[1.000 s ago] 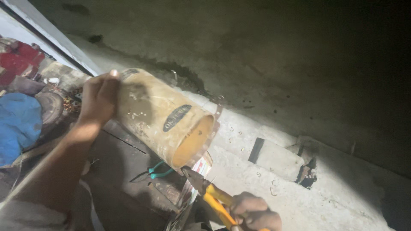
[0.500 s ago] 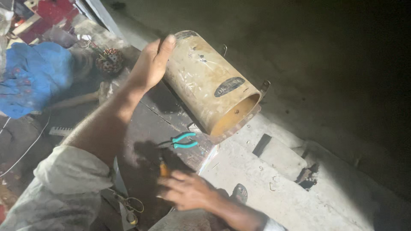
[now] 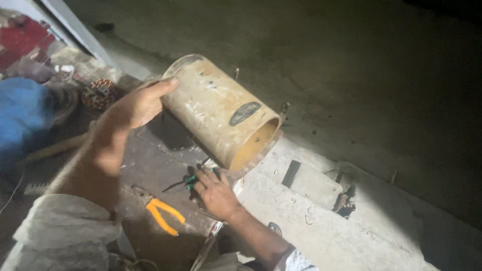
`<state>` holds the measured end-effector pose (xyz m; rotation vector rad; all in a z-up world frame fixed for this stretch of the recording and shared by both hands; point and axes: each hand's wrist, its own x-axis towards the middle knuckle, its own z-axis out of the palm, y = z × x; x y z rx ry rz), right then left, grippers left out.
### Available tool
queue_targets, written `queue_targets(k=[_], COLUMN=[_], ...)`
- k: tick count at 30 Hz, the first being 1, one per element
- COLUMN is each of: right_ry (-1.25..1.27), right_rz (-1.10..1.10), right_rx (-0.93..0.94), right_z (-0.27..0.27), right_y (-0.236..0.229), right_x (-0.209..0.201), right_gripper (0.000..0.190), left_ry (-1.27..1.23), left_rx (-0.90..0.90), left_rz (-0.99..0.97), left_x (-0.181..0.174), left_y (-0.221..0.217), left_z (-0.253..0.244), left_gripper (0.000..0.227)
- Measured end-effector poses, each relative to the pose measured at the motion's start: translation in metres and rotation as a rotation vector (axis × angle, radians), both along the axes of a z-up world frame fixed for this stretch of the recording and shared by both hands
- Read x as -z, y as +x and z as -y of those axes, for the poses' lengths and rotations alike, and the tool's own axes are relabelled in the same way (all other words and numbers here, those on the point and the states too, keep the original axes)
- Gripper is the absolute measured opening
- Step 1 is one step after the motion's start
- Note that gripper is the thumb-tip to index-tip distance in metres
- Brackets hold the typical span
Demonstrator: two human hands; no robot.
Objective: The person works on a cylindrical electrical component, inserting a white strip into its interior and using pliers to adjust internal parts. They then retrieve a coil of white wire from a nearby surface.
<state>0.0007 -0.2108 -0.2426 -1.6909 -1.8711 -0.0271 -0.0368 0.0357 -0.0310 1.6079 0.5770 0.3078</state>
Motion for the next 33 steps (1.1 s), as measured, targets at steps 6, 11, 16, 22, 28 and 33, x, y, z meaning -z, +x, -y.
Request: queue_targets(k=[6, 11, 16, 22, 28, 33], right_ry=[-0.134, -0.127, -0.079, -0.139, -0.058, 0.008], right_rz=[-0.034, 0.079, 0.022, -0.654, -0.941, -0.578], right_rx=[0.006, -0.028, 0.001, 0.035, 0.108, 0.375], right_z=[-0.002, -0.011, 0.000, 0.092, 0.167, 0.154], right_y=[0.006, 0.007, 0.009, 0.037, 0.064, 0.083], right_x=[0.008, 0.016, 0.011, -0.023, -0.078, -0.122], right_gripper=[0.025, 0.028, 0.024, 0.035, 0.021, 0.022], left_ry=[-0.127, -0.053, 0.057, 0.018, -0.068, -0.080], left_rx=[0.092, -0.014, 0.000, -0.004, -0.016, 0.104], left_rz=[0.018, -0.136, -0.057, -0.106, -0.166, -0.034], left_x=[0.006, 0.010, 0.005, 0.000, 0.008, 0.011], left_y=[0.009, 0.012, 0.014, 0.010, 0.012, 0.013], left_z=[-0.002, 0.000, 0.005, 0.010, 0.000, -0.003], left_gripper=[0.071, 0.073, 0.073, 0.074, 0.077, 0.081])
